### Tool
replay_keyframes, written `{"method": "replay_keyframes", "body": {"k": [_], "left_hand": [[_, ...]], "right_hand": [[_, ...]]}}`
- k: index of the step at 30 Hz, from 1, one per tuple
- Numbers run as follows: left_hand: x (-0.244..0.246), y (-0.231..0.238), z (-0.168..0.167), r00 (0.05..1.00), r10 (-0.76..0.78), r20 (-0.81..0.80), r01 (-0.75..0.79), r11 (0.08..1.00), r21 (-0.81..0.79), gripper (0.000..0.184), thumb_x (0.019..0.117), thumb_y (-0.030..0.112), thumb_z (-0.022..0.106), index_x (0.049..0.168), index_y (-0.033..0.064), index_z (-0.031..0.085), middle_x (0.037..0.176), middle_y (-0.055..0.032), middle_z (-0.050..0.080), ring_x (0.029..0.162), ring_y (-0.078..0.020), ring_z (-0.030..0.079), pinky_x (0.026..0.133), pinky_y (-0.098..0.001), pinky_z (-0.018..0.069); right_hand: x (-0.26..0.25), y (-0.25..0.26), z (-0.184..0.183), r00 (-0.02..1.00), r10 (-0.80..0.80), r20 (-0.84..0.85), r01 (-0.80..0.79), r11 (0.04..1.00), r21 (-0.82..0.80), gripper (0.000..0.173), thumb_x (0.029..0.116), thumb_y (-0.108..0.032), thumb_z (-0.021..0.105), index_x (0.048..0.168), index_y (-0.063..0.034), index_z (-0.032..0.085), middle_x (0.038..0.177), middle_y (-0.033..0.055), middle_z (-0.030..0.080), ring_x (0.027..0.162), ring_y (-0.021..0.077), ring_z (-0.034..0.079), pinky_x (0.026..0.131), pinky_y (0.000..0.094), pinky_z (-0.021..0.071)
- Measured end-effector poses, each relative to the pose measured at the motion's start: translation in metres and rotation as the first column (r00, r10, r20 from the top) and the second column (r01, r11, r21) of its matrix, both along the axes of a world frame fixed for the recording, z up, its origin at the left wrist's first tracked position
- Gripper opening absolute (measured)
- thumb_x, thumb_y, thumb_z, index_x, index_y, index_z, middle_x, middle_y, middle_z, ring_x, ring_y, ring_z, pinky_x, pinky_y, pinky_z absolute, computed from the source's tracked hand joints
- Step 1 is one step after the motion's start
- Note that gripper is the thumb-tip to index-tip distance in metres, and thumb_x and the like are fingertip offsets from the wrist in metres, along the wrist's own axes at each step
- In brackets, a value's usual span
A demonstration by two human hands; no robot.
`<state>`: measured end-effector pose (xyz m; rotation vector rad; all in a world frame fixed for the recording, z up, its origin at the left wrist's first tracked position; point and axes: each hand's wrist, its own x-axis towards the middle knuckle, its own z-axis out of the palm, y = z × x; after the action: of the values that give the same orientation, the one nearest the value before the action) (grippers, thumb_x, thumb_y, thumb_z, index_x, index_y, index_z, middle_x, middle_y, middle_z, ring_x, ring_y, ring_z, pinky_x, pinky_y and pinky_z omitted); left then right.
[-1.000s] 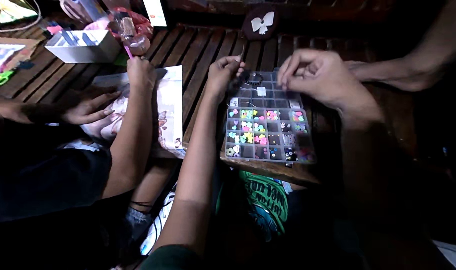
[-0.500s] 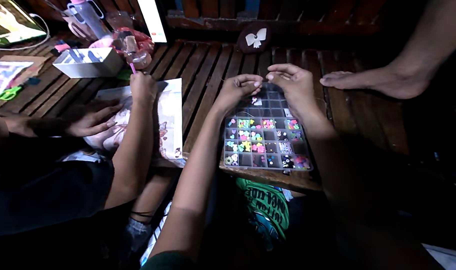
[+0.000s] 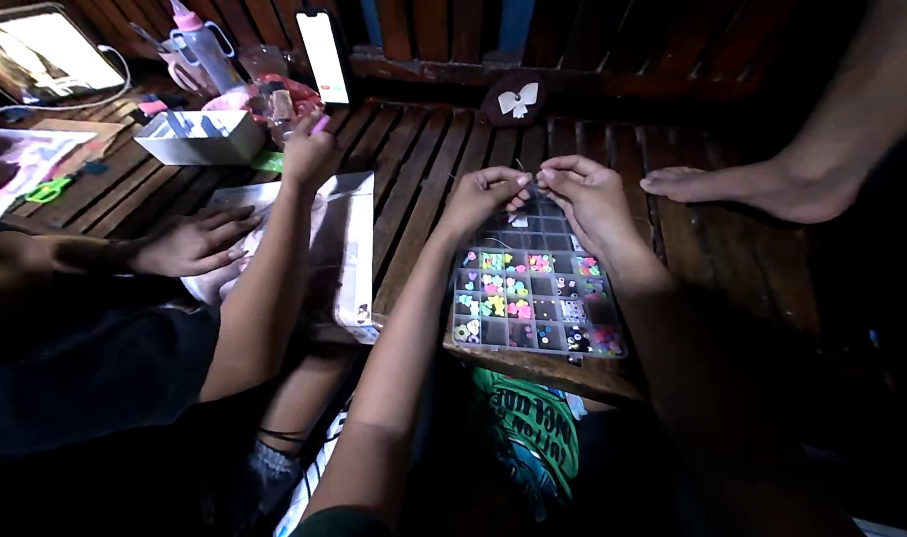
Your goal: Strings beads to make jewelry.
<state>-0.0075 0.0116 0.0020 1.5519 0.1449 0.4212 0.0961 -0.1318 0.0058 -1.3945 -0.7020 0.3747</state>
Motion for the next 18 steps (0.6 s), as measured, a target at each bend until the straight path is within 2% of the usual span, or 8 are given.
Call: {"method": "replay_keyframes", "body": {"k": [5, 11, 18], "left_hand": [[0.0001, 0.0003, -0.0010, 1.000, -0.010, 0.019, 0.011, 1.000, -0.023, 0.015, 0.1041, 0.008, 0.056, 0.110, -0.0025, 0.066, 0.079, 0.0010, 0.067, 0.069, -0.0046, 0.064, 0.068, -0.0221, 0.0564], [-0.0009, -0.0003, 0.0013, 0.999, 0.024, 0.028, -0.023, 0.999, -0.037, 0.017, 0.1052, 0.008, 0.054, 0.109, -0.0028, 0.066, 0.078, 0.0010, 0.067, 0.068, -0.0045, 0.064, 0.068, -0.0220, 0.0565], [-0.0019, -0.0006, -0.0004, 0.997, 0.038, 0.068, -0.037, 0.999, -0.009, 0.017, 0.1051, 0.009, 0.055, 0.111, -0.0026, 0.065, 0.077, 0.0015, 0.067, 0.065, -0.0032, 0.062, 0.065, -0.0204, 0.0544]], "right_hand": [[-0.0013, 0.0010, 0.0004, 0.999, 0.011, -0.033, -0.012, 1.000, -0.019, 0.015, 0.0996, -0.002, 0.061, 0.113, -0.0008, 0.067, 0.094, -0.0015, 0.070, 0.086, 0.0043, 0.068, 0.086, 0.0237, 0.0573], [-0.0052, 0.0013, 0.0029, 0.992, 0.019, -0.126, -0.016, 1.000, 0.027, 0.016, 0.0985, -0.001, 0.063, 0.114, 0.0001, 0.067, 0.095, -0.0003, 0.071, 0.086, 0.0055, 0.068, 0.086, 0.0238, 0.0576], [-0.0057, 0.0013, 0.0017, 0.994, 0.042, -0.100, -0.036, 0.997, 0.063, 0.020, 0.0951, 0.002, 0.065, 0.115, -0.0024, 0.065, 0.098, -0.0006, 0.070, 0.092, 0.0063, 0.069, 0.090, 0.0257, 0.0575]]}}
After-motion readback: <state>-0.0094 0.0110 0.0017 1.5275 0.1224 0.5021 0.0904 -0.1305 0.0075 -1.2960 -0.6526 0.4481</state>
